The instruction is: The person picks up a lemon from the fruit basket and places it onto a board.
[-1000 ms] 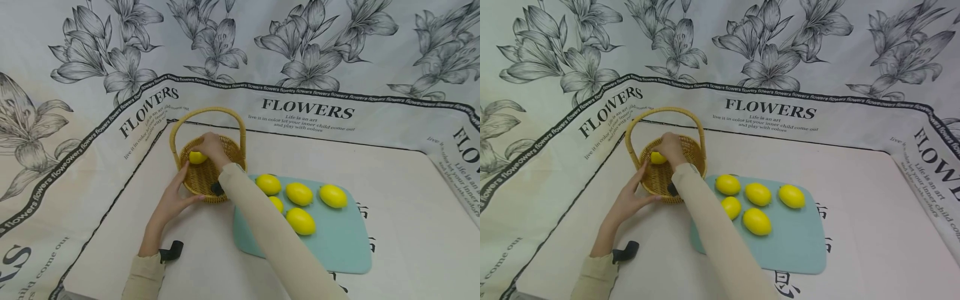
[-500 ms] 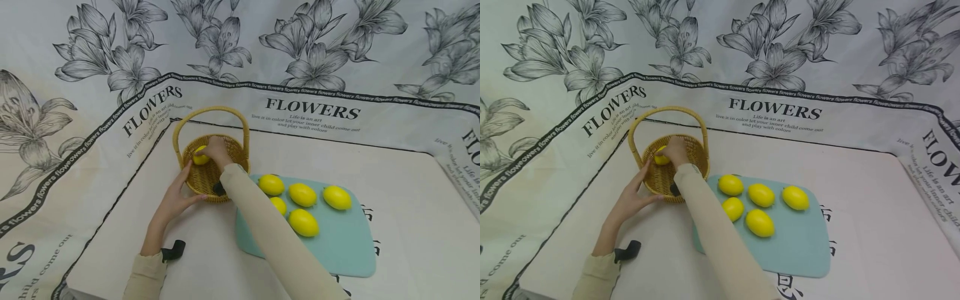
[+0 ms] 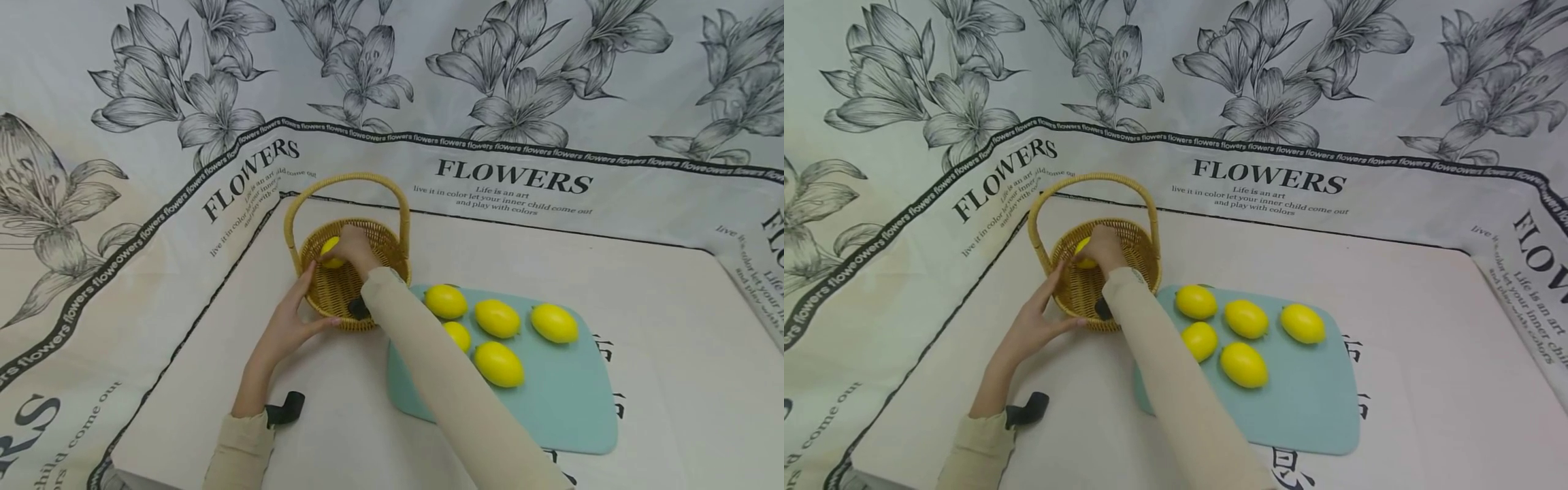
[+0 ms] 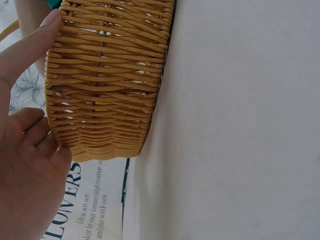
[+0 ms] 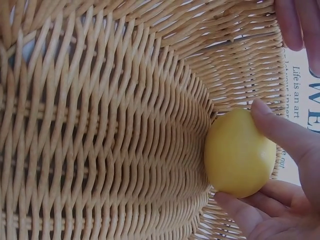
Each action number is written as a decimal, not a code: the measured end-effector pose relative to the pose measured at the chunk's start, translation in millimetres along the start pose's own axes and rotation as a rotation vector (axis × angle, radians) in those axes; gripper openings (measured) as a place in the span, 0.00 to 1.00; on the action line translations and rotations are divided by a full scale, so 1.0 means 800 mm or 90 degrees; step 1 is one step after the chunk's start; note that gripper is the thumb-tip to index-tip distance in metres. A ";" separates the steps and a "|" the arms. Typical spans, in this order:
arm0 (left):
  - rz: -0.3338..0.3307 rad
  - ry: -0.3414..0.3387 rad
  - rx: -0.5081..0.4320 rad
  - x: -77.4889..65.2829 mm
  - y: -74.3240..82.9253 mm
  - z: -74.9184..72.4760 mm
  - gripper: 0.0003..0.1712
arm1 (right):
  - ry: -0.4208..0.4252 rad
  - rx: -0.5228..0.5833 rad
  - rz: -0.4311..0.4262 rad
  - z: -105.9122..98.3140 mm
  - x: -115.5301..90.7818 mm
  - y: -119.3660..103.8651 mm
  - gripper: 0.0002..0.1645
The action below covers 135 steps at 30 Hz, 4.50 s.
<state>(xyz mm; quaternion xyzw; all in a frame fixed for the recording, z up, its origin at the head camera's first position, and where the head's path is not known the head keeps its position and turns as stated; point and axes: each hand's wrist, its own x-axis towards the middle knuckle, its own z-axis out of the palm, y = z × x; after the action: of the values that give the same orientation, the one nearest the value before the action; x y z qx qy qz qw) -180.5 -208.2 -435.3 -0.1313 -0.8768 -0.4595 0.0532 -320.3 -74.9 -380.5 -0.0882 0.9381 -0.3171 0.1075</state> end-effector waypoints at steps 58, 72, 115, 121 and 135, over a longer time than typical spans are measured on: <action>0.013 -0.013 0.001 0.000 0.005 0.001 0.64 | -0.017 0.016 -0.177 -0.067 -0.071 0.005 0.42; 0.003 -0.016 0.010 -0.001 0.003 0.002 0.65 | 0.003 0.007 -0.238 -0.090 -0.106 0.014 0.45; 0.006 -0.009 0.014 -0.001 0.006 0.002 0.65 | 0.035 0.140 -0.251 -0.142 -0.227 0.087 0.47; 0.012 -0.009 0.018 -0.001 0.005 0.003 0.65 | 0.041 0.155 -0.265 -0.145 -0.246 0.102 0.46; 0.017 -0.009 0.017 -0.002 0.006 0.002 0.65 | 0.073 0.123 -0.227 -0.165 -0.296 0.141 0.49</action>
<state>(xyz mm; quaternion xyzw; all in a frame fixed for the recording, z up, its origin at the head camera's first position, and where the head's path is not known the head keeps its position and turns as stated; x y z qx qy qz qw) -177.3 -204.7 -432.7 -0.1457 -0.8812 -0.4462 0.0554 -137.4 144.6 -312.6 -0.2236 0.8774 -0.4245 0.0040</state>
